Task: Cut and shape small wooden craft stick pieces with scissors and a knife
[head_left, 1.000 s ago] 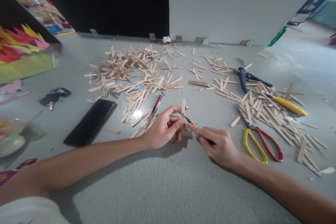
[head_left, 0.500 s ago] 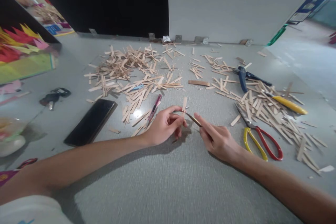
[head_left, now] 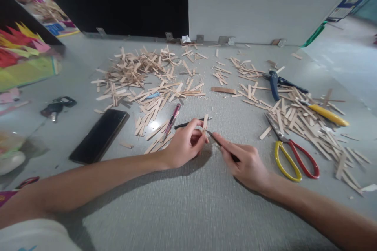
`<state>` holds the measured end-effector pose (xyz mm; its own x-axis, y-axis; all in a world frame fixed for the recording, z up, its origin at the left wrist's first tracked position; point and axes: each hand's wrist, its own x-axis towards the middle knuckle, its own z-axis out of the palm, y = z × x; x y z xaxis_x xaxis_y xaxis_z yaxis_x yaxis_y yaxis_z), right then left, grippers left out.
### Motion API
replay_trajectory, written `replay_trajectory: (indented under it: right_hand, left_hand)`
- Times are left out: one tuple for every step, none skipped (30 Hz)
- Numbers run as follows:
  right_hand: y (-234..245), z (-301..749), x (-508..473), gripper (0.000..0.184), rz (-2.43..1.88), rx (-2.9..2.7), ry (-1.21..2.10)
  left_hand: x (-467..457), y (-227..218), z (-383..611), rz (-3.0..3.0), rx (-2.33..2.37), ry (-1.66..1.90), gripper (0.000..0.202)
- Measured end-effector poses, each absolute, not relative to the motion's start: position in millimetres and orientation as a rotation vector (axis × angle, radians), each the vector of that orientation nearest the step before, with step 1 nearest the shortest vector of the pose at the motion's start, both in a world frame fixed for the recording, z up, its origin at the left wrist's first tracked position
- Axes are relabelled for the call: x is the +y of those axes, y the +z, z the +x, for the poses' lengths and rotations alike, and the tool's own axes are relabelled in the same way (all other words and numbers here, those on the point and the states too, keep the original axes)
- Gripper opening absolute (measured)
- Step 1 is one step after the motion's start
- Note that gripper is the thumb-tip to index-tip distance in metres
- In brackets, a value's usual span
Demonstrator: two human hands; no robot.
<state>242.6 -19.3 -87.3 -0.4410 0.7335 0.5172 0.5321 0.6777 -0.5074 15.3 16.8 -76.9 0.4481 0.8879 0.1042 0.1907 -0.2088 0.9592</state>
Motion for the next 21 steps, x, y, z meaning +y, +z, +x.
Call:
replay_trajectory:
  right_hand:
    - [-87.9,243.3,-19.1,0.042,-0.964,-2.166,0.351]
    - [-88.4,243.8,-18.9,0.041,-0.959,-2.181,0.353]
    - [-88.7,244.2,-18.8,0.041,-0.957,-2.192,0.356]
    - [-88.8,244.4,-18.8,0.041,-0.958,-2.2,0.359]
    - [-88.9,244.5,-18.8,0.041,-0.962,-2.208,0.361]
    - [-88.9,244.5,-18.8,0.041,-0.965,-2.212,0.36]
    - [-89.0,244.4,-19.0,0.041,-0.967,-2.214,0.356]
    - [-89.1,244.3,-19.1,0.041,-0.969,-2.216,0.352]
    - [-89.4,244.2,-19.2,0.041,-0.967,-2.218,0.345]
    - [-89.6,244.0,-19.3,0.041,-0.965,-2.219,0.334]
    - [-89.9,243.9,-19.3,0.041,-0.965,-2.22,0.319]
    - [-90.2,243.7,-19.3,0.04,-0.963,-2.224,0.303]
    - [-90.3,243.5,-19.2,0.04,-0.962,-2.226,0.284]
    - [-90.3,243.4,-19.0,0.04,-0.962,-2.227,0.265]
    - [-90.0,243.2,-18.8,0.041,-0.964,-2.228,0.254]
    - [-89.6,243.2,-18.6,0.041,-0.966,-2.231,0.25]
    - [-89.0,243.1,-18.5,0.04,-0.967,-2.233,0.25]
    - [-88.4,243.2,-18.5,0.041,-0.971,-2.234,0.249]
    - [-87.7,243.2,-18.6,0.041,-0.973,-2.236,0.248]
    - [-87.2,243.3,-18.8,0.04,-0.972,-2.238,0.244]
    - [-86.9,243.4,-19.0,0.04,-0.97,-2.239,0.234]
  left_hand:
    - [16.7,-77.3,15.2,1.697,0.945,0.853,0.015]
    - [16.7,-77.5,15.1,1.711,0.946,0.85,0.014]
    - [16.8,-77.5,15.1,1.723,0.949,0.846,0.014]
    - [16.9,-77.4,15.1,1.735,0.952,0.845,0.014]
    - [17.1,-77.2,15.2,1.75,0.955,0.843,0.013]
    - [17.2,-77.0,15.3,1.767,0.954,0.847,0.013]
    - [17.4,-76.9,15.5,1.784,0.95,0.854,0.012]
    - [17.5,-77.1,15.6,1.803,0.942,0.865,0.011]
    - [17.6,-77.5,15.8,1.823,0.93,0.88,0.009]
    - [17.6,-78.2,15.9,1.842,0.918,0.896,0.008]
    - [17.5,-79.1,16.0,1.859,0.908,0.911,0.008]
    - [17.4,-80.2,16.0,1.873,0.902,0.926,0.007]
    - [17.3,-81.4,16.0,1.885,0.897,0.936,0.007]
    - [17.1,-82.4,15.9,1.893,0.895,0.943,0.006]
    - [17.0,-83.3,15.7,1.899,0.895,0.948,0.005]
    - [16.9,-84.0,15.4,1.904,0.894,0.953,0.005]
    - [16.8,-84.3,15.1,1.91,0.891,0.956,0.005]
    - [16.8,-84.4,14.8,1.913,0.887,0.957,0.005]
    - [16.8,-84.2,14.4,1.917,0.882,0.955,0.004]
    - [16.8,-83.9,14.1,1.919,0.878,0.953,0.004]
    - [16.9,-83.6,13.9,1.921,0.875,0.951,0.004]
